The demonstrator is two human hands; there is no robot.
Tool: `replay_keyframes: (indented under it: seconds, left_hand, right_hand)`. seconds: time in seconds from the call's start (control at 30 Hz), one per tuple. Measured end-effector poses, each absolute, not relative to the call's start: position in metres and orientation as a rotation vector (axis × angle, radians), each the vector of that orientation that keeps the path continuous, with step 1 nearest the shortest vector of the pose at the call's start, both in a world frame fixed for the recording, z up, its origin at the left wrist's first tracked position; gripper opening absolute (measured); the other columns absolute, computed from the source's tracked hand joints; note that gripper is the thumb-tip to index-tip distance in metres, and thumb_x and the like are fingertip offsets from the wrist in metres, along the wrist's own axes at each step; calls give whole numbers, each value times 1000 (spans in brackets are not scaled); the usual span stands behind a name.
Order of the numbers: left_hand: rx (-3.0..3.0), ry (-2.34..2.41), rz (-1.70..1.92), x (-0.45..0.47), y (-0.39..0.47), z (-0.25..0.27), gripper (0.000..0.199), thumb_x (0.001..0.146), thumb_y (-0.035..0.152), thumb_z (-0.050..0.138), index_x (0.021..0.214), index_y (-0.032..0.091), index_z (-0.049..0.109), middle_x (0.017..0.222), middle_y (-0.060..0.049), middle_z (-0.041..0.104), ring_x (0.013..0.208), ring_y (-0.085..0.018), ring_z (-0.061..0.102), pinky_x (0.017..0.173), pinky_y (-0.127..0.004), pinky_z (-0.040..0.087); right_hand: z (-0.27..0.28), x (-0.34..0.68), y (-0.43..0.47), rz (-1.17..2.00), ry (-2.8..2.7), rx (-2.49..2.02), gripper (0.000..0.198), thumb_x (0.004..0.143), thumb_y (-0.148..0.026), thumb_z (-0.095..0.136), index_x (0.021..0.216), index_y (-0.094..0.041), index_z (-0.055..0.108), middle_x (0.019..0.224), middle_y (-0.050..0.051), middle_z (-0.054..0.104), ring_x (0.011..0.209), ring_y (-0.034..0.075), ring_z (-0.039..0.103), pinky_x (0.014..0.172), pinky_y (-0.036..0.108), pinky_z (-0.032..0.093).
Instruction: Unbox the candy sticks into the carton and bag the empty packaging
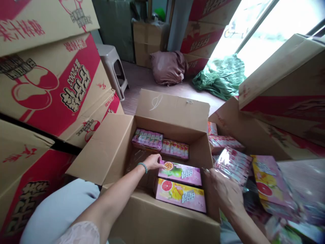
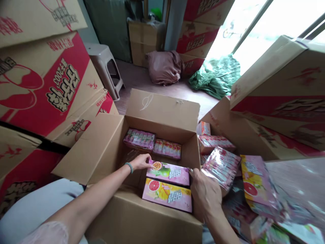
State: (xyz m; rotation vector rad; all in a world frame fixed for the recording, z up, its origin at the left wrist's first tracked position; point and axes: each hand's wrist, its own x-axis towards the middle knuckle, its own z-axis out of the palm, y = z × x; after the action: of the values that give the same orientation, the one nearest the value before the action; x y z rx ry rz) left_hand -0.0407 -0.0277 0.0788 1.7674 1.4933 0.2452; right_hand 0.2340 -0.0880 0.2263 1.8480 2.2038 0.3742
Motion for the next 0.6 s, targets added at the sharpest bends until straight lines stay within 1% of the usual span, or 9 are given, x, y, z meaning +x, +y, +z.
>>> replay_keyframes:
  seconds: [0.03,0.1,0.2,0.27,0.37,0.43,0.53,0.6]
  left_hand:
    - [1816,1536,225,-48,-13,83,44,73,51,75,102,21,62,105,-4,70,98,-22,65,81,-27,50]
    - [1924,1650,190,-64,19,93,44,75,39,76,111,19,60,120,-11,63,115,-28,57,93,-33,47]
    - [2074,1760,74,-85,66,101,61,70,18,78,125,15,53,136,-19,50,129,-34,44,104,-41,40]
    - [2147,1764,-35,-93,90,97,71,66,13,79,132,16,50,139,-20,48,132,-34,41,106,-42,38]
    - [2185,1749,-203,-99,111,79,81,61,19,84,134,16,49,134,-21,51,128,-36,45,104,-46,37]
    - [2191,1749,-289,-101,116,67,89,53,25,90,132,14,50,131,-23,51,124,-39,46,103,-50,37]
    - [2240,1760,-331,-102,109,56,100,42,28,94,131,11,50,133,-25,46,125,-41,41,106,-56,30]
    - [2272,1773,-322,-104,95,53,103,43,28,93,134,11,48,133,-26,45,125,-41,39,106,-55,29]
  right_hand:
    - [227,234,-92,365,2268,1860,20,94,-22,45,78,-21,57,70,2,68,68,22,66,65,32,30]
    - [224,232,-95,316,2392,1854,19,91,-16,46,75,-22,54,66,-1,67,61,18,65,61,30,29]
    - [216,224,-88,305,2551,1808,23,90,-11,42,74,-23,53,60,-3,65,51,15,61,55,29,27]
    - [214,219,-80,396,2659,1764,25,92,-11,38,75,-23,52,60,-2,64,52,16,61,55,28,28]
    - [218,218,-70,506,2748,1732,27,93,-12,34,73,-23,50,58,-2,62,49,17,59,55,28,28]
    - [221,221,-67,514,2761,1742,27,92,-12,35,72,-24,47,55,-2,59,46,17,55,52,28,26]
    - [225,223,-68,480,2766,1757,26,93,-14,34,72,-24,46,55,-3,59,45,16,54,51,28,25]
    - [226,222,-70,472,2769,1759,27,94,-14,34,72,-24,46,55,-3,58,45,16,53,51,28,24]
